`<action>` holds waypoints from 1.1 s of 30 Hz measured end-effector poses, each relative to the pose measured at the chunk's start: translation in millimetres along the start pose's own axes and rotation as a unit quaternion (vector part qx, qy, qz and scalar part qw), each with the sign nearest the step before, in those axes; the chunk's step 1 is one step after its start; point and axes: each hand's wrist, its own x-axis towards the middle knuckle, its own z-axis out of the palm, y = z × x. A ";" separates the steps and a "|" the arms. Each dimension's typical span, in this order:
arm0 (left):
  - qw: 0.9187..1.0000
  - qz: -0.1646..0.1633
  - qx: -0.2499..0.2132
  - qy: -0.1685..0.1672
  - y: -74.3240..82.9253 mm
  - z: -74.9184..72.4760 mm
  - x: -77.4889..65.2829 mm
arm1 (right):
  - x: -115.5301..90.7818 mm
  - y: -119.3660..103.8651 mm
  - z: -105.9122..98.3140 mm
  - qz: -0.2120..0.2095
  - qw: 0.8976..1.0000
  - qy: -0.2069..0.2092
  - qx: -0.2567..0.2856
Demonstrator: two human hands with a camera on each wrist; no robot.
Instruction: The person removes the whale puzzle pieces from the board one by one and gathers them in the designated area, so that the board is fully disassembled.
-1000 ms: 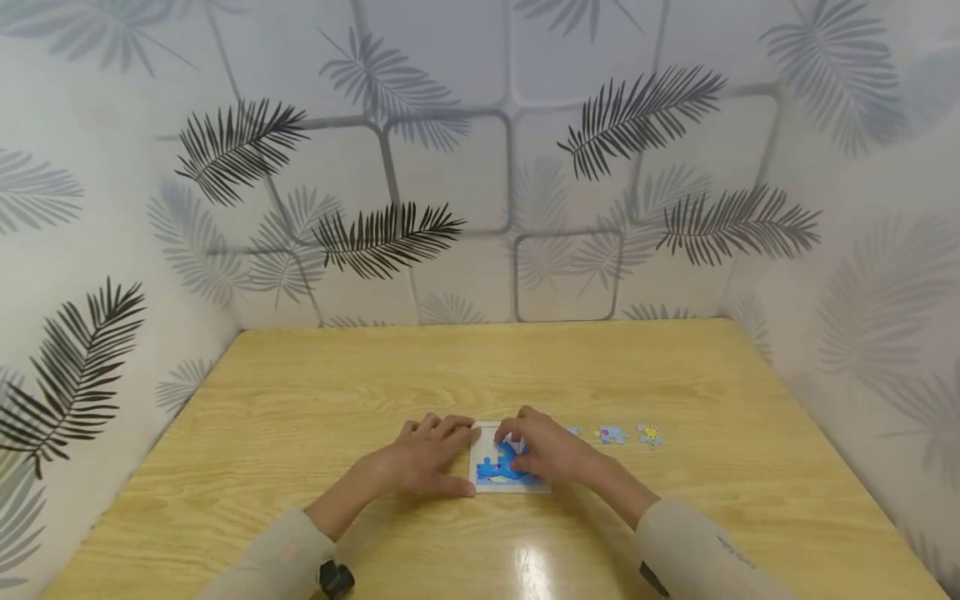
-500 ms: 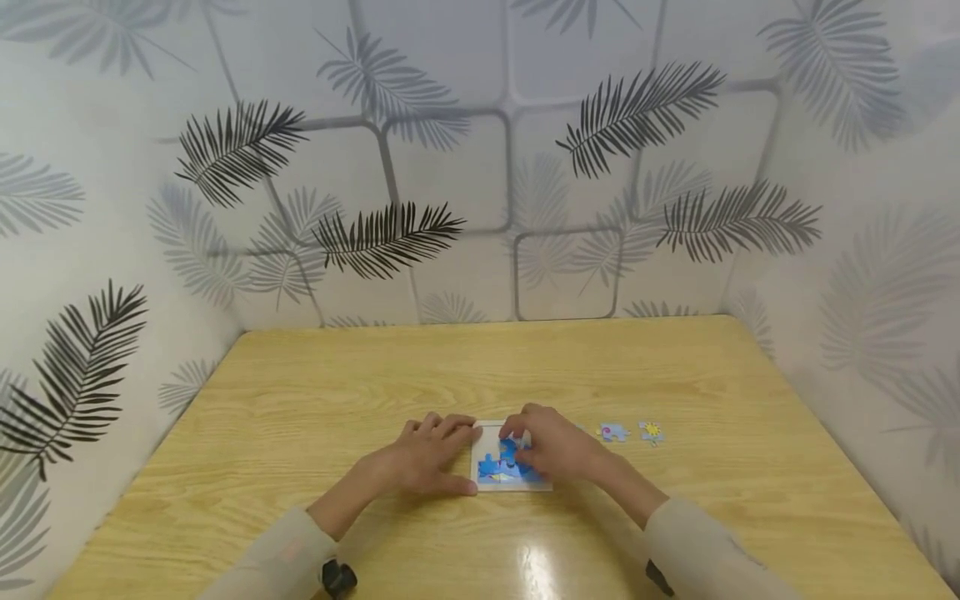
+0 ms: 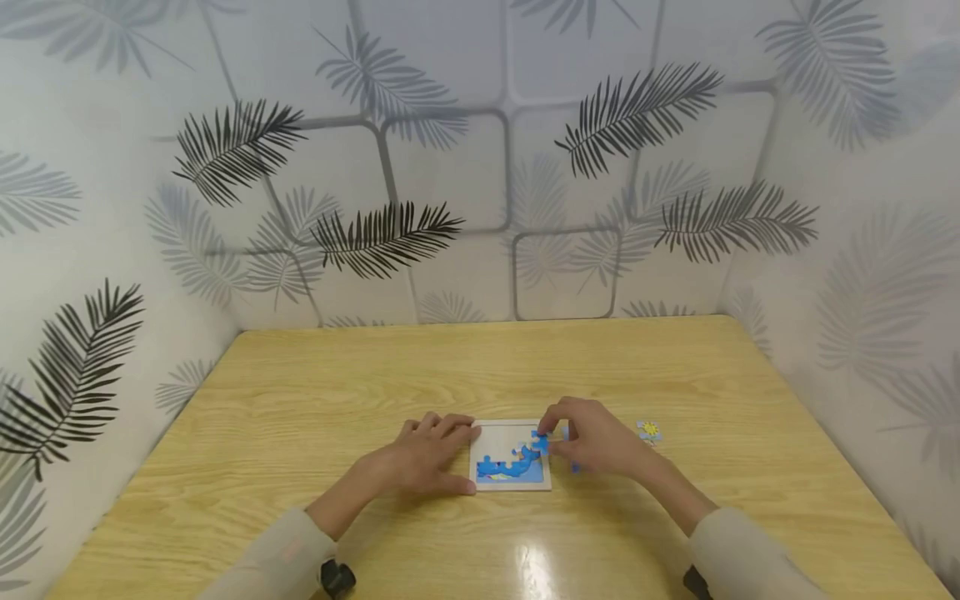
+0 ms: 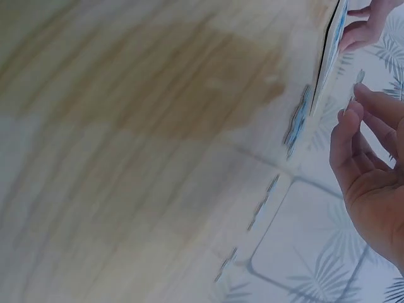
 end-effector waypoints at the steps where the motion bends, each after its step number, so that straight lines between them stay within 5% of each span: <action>1: 1.000 -0.001 0.001 -0.001 0.6 -0.6 -0.5 | -3.4 1.8 -2.6 -0.002 1.000 0.003 -0.001; 11: 1.000 0.002 0.000 -0.002 1.0 1.1 0.4 | -33.6 20.3 -22.2 0.019 0.999 0.024 -0.019; 19: 1.000 0.003 -0.004 -0.004 1.2 0.0 -0.7 | -54.0 35.4 -33.3 -0.010 0.998 0.048 -0.033; 33: 1.000 0.005 -0.007 -0.003 3.9 -3.5 -3.3 | -72.0 48.8 -36.9 -0.014 0.998 0.032 -0.049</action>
